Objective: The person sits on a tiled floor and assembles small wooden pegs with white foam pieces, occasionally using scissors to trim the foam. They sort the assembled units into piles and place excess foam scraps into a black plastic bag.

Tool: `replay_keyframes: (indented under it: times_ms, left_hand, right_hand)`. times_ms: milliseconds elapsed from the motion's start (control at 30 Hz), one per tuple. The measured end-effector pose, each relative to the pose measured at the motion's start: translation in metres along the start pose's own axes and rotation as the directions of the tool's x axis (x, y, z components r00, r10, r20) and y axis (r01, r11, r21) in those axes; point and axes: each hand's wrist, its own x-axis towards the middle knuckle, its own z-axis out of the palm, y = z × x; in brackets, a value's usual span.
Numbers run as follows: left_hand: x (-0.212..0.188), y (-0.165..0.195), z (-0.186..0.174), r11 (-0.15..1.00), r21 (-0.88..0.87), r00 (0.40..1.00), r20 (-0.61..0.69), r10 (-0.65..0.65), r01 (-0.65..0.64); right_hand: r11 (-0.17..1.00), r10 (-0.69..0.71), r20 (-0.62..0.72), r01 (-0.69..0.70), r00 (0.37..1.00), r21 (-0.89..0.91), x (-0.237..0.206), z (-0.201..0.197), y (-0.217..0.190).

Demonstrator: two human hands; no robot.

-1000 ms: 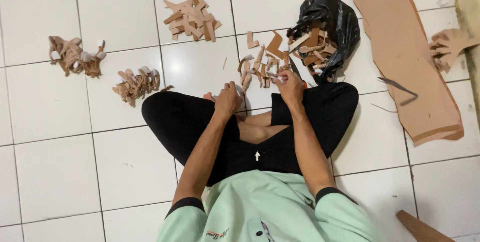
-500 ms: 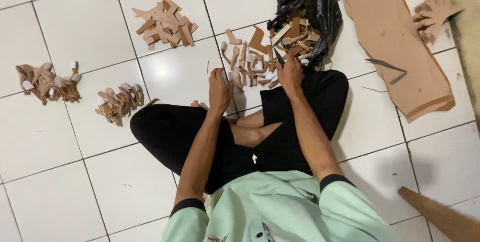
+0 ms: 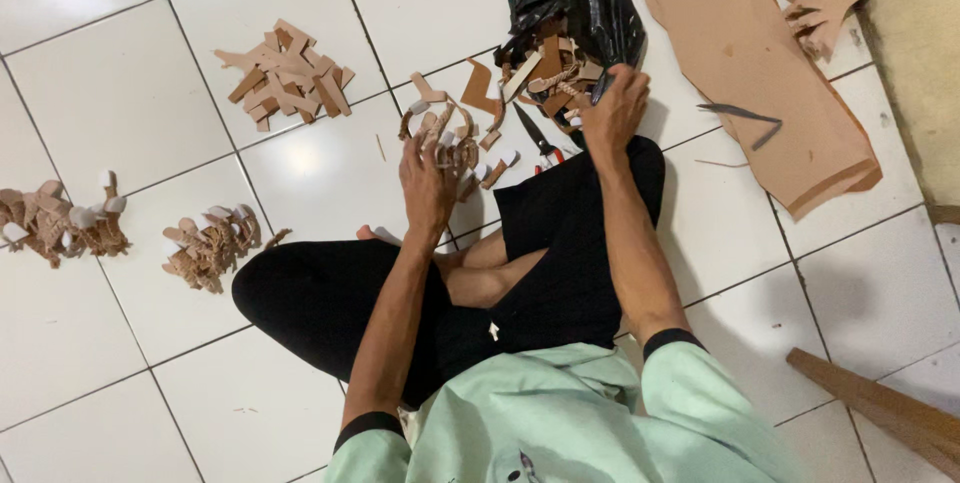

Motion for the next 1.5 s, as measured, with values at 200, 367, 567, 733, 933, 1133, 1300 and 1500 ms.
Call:
replay_keyframes:
  times_ms: [200,367,567,733,933,1133,1300,1500]
  left_hand:
    - [0.087,0.042,0.051,0.981,-0.186,0.961,0.277,-0.006,0.06]
    - [0.168,0.074,0.073,0.996,-0.091,0.892,0.449,0.059,-0.019]
    - [0.235,0.1,0.063,0.833,-0.527,0.956,0.294,-0.008,0.169]
    - [0.278,0.107,0.032,0.647,-0.762,0.994,0.075,0.074,0.009]
    - [0.248,0.08,0.018,0.726,-0.617,0.902,0.431,-0.009,0.302]
    - [0.201,0.05,0.037,0.826,-0.562,0.934,0.277,0.227,-0.034]
    - [0.196,0.048,0.03,0.843,-0.536,0.928,0.289,0.235,-0.046]
    - [0.183,0.038,0.014,0.859,-0.512,0.926,0.32,0.2,-0.009]
  right_hand:
    - [0.975,0.218,0.267,-0.224,0.939,-0.007,0.013,-0.03,0.009]
    - [0.969,0.245,0.313,-0.237,0.918,-0.063,0.036,-0.017,0.01]
    - [0.81,0.054,0.025,-0.059,0.998,0.583,0.103,-0.039,0.027]
    - [0.727,-0.099,-0.07,0.12,0.993,0.676,0.15,-0.074,0.031]
    - [0.793,-0.035,-0.013,0.036,0.999,0.608,0.118,-0.095,0.027]
    - [0.768,-0.289,-0.364,0.441,0.885,0.464,0.024,-0.04,-0.005]
    - [0.853,-0.463,0.469,0.234,0.752,0.466,-0.055,0.017,-0.044]
    - [0.81,-0.576,0.595,0.489,0.561,0.323,-0.076,0.056,-0.053]
